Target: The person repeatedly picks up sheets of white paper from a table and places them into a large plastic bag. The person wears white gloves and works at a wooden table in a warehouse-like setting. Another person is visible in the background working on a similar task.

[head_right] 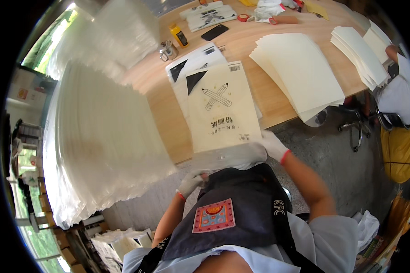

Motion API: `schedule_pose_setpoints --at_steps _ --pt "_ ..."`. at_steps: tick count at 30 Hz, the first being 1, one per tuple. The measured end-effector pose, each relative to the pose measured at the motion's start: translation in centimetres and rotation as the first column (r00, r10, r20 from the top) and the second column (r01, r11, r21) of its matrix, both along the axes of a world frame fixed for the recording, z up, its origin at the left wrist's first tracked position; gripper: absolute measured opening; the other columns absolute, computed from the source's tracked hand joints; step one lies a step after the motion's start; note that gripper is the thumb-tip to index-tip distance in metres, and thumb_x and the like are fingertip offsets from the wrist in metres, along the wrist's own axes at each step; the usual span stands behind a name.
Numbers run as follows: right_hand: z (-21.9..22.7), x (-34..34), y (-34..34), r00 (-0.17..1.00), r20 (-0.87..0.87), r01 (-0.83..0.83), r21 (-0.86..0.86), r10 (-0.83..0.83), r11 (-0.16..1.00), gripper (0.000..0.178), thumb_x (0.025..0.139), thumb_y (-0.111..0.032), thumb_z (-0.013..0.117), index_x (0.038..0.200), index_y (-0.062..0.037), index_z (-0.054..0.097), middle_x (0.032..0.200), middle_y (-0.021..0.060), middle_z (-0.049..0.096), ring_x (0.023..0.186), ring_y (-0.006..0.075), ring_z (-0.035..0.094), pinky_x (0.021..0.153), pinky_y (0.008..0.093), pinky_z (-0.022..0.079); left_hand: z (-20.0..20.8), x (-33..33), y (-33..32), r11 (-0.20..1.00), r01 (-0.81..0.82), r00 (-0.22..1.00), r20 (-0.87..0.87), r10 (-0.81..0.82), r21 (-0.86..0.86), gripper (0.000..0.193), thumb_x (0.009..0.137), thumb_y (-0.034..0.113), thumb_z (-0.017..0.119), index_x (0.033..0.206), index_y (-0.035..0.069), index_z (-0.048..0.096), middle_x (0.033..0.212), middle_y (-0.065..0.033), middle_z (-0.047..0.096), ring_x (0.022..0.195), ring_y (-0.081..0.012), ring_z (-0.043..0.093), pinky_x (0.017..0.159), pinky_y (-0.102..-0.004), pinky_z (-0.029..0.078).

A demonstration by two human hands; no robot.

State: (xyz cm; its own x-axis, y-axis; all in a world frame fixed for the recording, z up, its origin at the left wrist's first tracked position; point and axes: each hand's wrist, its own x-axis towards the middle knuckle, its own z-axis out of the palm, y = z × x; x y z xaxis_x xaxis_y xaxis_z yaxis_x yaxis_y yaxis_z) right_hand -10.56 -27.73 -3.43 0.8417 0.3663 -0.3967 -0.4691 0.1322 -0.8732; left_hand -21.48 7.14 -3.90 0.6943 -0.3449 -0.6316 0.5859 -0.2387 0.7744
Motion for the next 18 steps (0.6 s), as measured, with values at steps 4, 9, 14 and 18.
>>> schedule_pose_setpoints --at_steps 4,9,14,18 --pt "0.2 -4.9 -7.5 0.72 -0.351 -0.684 -0.206 0.599 0.7 0.029 0.085 -0.029 0.062 0.097 -0.0021 0.065 0.082 0.0068 0.065 0.064 0.0132 0.058 0.062 0.0248 0.049 -2.7 -0.5 0.6 0.619 -0.768 0.603 -0.511 0.613 -0.165 0.033 0.091 0.035 0.054 0.102 0.005 0.06 0.084 -0.002 0.061 0.083 -0.0182 0.058 0.074 -0.0345 0.049" --pt "-0.2 -2.8 -6.6 0.93 -0.366 -0.122 -0.213 0.036 0.969 0.043 0.088 -0.041 0.056 0.105 -0.0012 0.061 0.085 0.0066 0.064 0.066 0.0132 0.058 0.061 0.0261 0.049 -2.8 3.2 -3.7 0.872 -0.482 0.803 0.438 0.404 0.08 0.035 0.091 0.036 0.056 0.095 0.002 0.064 0.081 -0.003 0.061 0.079 -0.0099 0.054 0.07 -0.029 0.045" --pt "-2.2 0.0 -0.2 0.988 -0.092 -0.092 0.263 0.12 0.96 0.054 0.09 -0.041 0.053 0.127 -0.0019 0.049 0.116 0.0098 0.059 0.103 0.0182 0.058 0.09 0.0329 0.047 13.9 7.1 -7.5 0.917 -0.346 0.598 0.8 0.053 0.197 0.024 0.087 0.027 0.06 0.094 0.005 0.064 0.079 -0.0109 0.062 0.072 -0.0242 0.06 0.064 -0.034 0.047" --pt "8.4 -0.5 7.1 0.921 -0.048 -0.291 0.577 0.388 0.763 0.069 0.086 -0.039 0.062 0.137 -0.0004 0.035 0.136 0.0119 0.046 0.121 0.0218 0.048 0.097 0.0339 0.042 29.0 4.1 -5.8 0.807 -0.165 0.312 0.806 -0.502 0.567 0.018 0.076 0.021 0.065 0.088 0.008 0.061 0.082 -0.0117 0.062 0.077 -0.0305 0.06 0.064 -0.039 0.048"
